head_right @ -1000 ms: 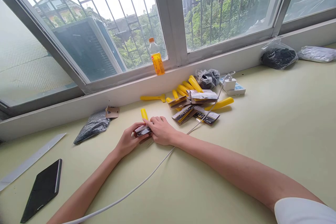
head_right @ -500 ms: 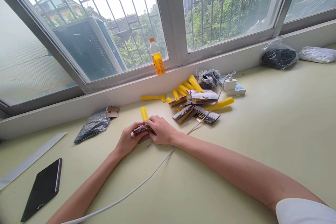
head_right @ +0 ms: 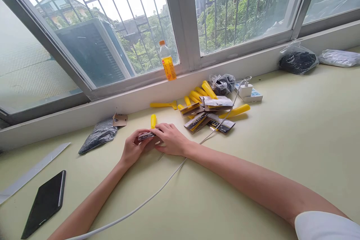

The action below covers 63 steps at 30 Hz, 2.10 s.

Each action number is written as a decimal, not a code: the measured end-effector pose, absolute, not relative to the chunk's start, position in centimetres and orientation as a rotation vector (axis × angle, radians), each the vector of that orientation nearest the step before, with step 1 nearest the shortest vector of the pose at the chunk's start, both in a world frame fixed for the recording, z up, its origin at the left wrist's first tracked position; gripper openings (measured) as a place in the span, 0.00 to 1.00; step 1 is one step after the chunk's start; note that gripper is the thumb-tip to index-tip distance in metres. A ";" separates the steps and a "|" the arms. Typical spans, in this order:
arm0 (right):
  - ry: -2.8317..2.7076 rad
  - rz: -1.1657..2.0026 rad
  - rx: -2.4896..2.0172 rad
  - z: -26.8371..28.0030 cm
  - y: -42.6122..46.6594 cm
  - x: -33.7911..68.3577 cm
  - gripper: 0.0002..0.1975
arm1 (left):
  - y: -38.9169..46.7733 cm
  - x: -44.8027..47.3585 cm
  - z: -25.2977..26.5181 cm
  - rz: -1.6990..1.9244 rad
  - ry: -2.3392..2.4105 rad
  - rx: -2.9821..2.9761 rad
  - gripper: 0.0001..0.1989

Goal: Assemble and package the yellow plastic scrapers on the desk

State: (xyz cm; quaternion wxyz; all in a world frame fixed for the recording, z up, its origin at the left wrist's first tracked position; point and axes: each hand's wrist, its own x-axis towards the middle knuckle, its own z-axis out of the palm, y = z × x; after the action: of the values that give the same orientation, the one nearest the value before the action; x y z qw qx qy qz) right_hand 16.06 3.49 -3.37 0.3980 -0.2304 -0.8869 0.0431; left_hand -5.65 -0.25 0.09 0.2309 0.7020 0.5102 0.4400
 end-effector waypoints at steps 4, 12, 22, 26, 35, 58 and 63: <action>-2.244 0.030 -0.579 -3.2 3.3 16.1 0.34 | -0.1 -5.8 0.1 1.280 1.361 1.823 0.17; -2.239 -0.125 -0.650 -3.4 3.4 16.1 0.22 | 0.1 -6.0 -0.4 1.147 1.268 1.788 0.18; -2.270 -0.035 -1.002 -2.7 2.8 16.5 0.15 | 0.3 -6.4 0.9 1.096 1.479 2.020 0.16; -2.280 -0.022 -1.123 -2.9 2.8 16.2 0.15 | 1.8 -10.3 1.2 1.526 1.802 2.018 0.19; -2.275 -0.081 -1.137 -2.5 2.6 15.9 0.12 | 3.9 -18.0 1.6 1.678 2.723 1.591 0.33; -2.335 -0.107 -1.085 -1.2 2.5 16.6 0.12 | 10.2 -22.3 2.1 0.883 3.008 1.701 0.31; -2.215 0.048 -1.111 -0.5 3.8 17.8 0.18 | 10.3 -22.6 1.8 0.847 2.988 1.738 0.22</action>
State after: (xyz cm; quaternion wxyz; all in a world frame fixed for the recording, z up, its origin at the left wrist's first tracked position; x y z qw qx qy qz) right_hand 17.76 3.77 -0.49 0.3256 -0.4239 -0.8450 0.0182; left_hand -22.58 10.32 1.82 -0.2074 0.4777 0.8213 0.2328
